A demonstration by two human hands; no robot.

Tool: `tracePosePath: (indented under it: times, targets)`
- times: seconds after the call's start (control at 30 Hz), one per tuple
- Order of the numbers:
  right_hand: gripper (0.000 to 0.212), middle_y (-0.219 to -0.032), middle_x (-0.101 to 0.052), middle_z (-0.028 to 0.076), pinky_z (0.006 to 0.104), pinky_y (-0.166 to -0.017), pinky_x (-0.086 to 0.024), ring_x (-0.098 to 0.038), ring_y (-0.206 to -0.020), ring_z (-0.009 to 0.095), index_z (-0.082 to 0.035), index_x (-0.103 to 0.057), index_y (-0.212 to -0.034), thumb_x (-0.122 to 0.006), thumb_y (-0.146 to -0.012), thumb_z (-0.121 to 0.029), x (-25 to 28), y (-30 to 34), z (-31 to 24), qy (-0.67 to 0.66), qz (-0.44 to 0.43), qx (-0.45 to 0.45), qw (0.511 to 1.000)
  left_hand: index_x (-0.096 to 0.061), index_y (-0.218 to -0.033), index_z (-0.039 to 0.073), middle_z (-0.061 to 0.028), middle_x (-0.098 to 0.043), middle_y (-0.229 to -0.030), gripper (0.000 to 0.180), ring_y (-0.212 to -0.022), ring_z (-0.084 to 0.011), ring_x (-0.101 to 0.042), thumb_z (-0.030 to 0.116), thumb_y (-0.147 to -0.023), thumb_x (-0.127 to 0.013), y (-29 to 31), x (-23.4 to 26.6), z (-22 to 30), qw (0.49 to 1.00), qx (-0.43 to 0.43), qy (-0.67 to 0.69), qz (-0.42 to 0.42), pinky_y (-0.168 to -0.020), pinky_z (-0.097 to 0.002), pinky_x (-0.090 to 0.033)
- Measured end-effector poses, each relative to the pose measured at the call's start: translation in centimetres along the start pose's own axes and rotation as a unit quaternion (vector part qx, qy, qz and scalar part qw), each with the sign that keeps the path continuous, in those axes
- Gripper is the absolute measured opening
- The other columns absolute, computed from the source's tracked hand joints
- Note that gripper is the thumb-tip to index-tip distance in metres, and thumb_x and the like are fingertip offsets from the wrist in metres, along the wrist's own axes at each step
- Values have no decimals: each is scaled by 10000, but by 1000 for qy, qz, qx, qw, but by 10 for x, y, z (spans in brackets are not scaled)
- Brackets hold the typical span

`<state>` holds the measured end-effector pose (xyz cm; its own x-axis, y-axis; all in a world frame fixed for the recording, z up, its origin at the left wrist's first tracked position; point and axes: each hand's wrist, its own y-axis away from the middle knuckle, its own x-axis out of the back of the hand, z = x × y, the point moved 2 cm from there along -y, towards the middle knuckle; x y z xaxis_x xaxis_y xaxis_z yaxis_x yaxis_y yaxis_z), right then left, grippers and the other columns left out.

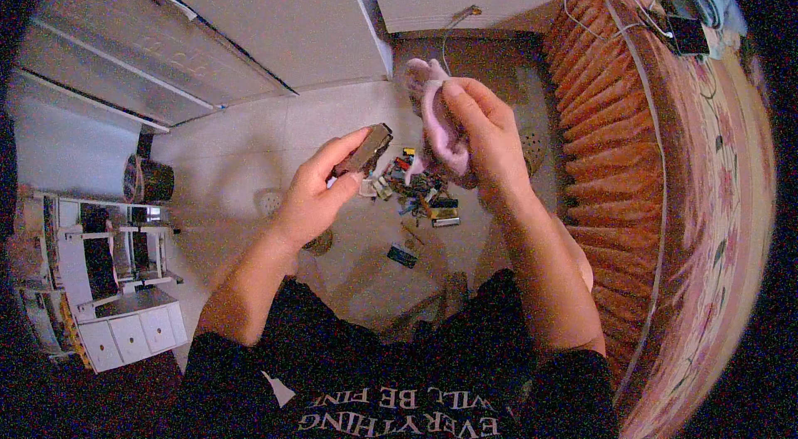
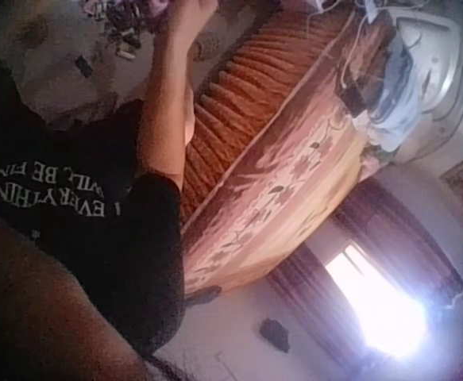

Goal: The person sits on the floor and wipes various small items with a pink cloth, including a white cable, a wristwatch, scissors, a metal hinge, a gray rectangular object, a small box, and a beaded bracelet. The person places some items into a nearby drawer and puts the bracelet on their wrist.

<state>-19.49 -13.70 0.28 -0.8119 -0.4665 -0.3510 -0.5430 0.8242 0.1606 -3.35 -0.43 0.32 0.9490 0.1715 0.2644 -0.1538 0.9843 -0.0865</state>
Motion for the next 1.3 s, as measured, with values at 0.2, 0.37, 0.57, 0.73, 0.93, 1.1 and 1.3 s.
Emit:
tracePosePath:
  times: [0.2,0.37,0.57,0.73,0.93,1.1,1.3]
  targets:
    - [223,-871,-555,41,269,-623,-467,-571,-688,165,-72,-597,-971,-635,-780,-180,-32,23,0,414,-92,299,855,-316,-1309,-4,-149,-575,-896,621,-841,-298,-557,-65,-720,-505,-3,3,0,934,-22,-352,51,-776,-390,-427]
    - [199,-842,-529,100,396,-543,-494,-599,-642,286,-72,-579,-901,-636,-737,-170,-50,35,17,578,-136,308,743,-272,-1316,-32,-162,-574,-831,659,-763,-320,-551,-45,-706,-520,-3,-1,7,893,-66,-444,30,-752,-417,-410]
    - [199,-846,-552,77,359,-581,-484,-592,-666,272,-133,-631,-953,-619,-756,-160,-20,15,5,603,-16,262,753,-263,-1315,-47,-160,-569,-817,662,-766,-316,-553,-52,-704,-515,0,7,3,895,-43,-442,35,-747,-415,-411]
    - [197,-865,-561,91,371,-596,-488,-602,-695,276,-132,-624,-958,-609,-769,-182,-37,28,0,553,-99,247,789,-258,-1320,-40,-154,-567,-841,690,-776,-311,-556,-42,-689,-536,0,1,-1,872,-53,-487,5,-751,-412,-409]
    - [181,-859,-559,108,438,-561,-490,-595,-641,323,-122,-601,-928,-595,-773,-214,-29,19,13,583,-108,286,752,-339,-1257,-13,-138,-573,-878,575,-772,-261,-567,-23,-724,-554,-1,8,4,897,-61,-436,33,-741,-367,-420]
    - [207,-845,-597,81,285,-632,-481,-597,-697,185,-35,-602,-976,-617,-789,-122,1,0,1,500,8,230,835,-408,-1162,29,-99,-589,-921,366,-754,-169,-568,73,-835,-566,1,16,-8,957,153,246,15,-699,-314,-449]
    - [224,-850,-621,71,258,-686,-466,-572,-770,124,10,-601,-957,-641,-812,-156,-12,7,2,223,-1,125,967,-531,-1101,26,-103,-600,-954,284,-824,-193,-580,214,-888,-527,2,19,-16,770,227,596,11,-723,-324,-483]
